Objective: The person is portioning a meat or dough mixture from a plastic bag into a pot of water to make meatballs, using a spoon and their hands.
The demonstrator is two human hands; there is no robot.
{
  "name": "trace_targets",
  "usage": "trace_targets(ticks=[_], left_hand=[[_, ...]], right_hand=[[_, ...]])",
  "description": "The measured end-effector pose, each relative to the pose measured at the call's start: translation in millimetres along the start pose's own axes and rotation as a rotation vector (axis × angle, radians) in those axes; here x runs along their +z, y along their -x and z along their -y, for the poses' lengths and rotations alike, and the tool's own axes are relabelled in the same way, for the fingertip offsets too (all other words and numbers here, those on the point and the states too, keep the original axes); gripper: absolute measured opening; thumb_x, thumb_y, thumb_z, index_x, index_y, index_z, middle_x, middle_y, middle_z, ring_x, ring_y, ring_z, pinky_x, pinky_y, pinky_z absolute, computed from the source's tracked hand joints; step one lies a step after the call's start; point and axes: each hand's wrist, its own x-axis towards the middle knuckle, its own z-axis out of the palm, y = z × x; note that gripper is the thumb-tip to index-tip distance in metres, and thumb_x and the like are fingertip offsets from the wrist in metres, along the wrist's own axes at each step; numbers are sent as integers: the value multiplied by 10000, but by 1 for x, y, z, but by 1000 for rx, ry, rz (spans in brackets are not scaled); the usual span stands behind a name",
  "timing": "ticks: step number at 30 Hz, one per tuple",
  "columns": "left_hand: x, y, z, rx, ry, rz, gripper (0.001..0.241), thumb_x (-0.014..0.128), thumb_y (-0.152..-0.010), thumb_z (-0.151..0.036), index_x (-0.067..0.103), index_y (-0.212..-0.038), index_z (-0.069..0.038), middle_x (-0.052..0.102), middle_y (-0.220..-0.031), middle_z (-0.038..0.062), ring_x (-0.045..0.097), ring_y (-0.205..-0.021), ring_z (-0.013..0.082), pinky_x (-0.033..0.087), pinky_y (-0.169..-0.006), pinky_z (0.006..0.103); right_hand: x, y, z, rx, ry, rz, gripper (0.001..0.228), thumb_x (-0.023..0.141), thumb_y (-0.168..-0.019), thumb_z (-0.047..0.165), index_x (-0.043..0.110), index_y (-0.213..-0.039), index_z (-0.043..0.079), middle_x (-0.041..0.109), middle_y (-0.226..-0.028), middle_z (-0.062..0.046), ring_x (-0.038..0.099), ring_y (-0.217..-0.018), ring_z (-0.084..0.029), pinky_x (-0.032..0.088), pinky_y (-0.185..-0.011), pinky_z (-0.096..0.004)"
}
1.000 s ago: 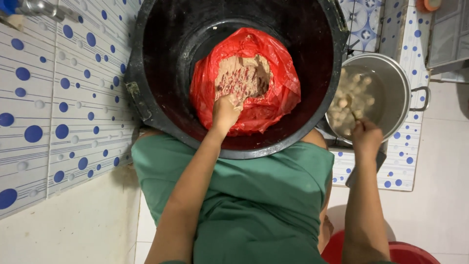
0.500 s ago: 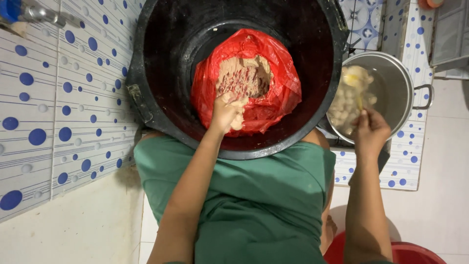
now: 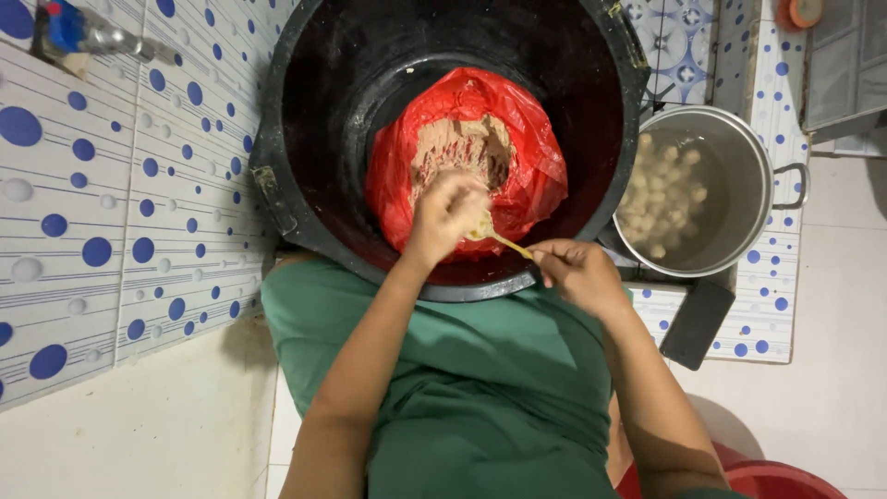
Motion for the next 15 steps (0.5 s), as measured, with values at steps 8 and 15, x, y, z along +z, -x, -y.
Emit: trace_targets(ticks=[8, 15], left_hand=[[-11, 8, -28, -245, 38, -147, 167, 769, -914, -107, 703, -1059, -57, 705, -876, 66, 662, -815, 184, 543, -729, 290], [-18, 11, 5, -519, 175, -247, 342, 931, -745, -110, 646, -923, -49, 615, -625, 28, 602, -461, 99, 523, -325, 258]], right_hand=[[-8, 6, 1, -170, 270, -62, 179, 661, -975, 174, 806, -1032, 86, 675, -563, -71, 631, -562, -202, 516, -601, -336], [1, -57, -58, -261, 489, -364, 187, 671, -996, 211, 809, -1121, 185, 757, -749, -68, 750, -746, -266, 592, -704, -405]])
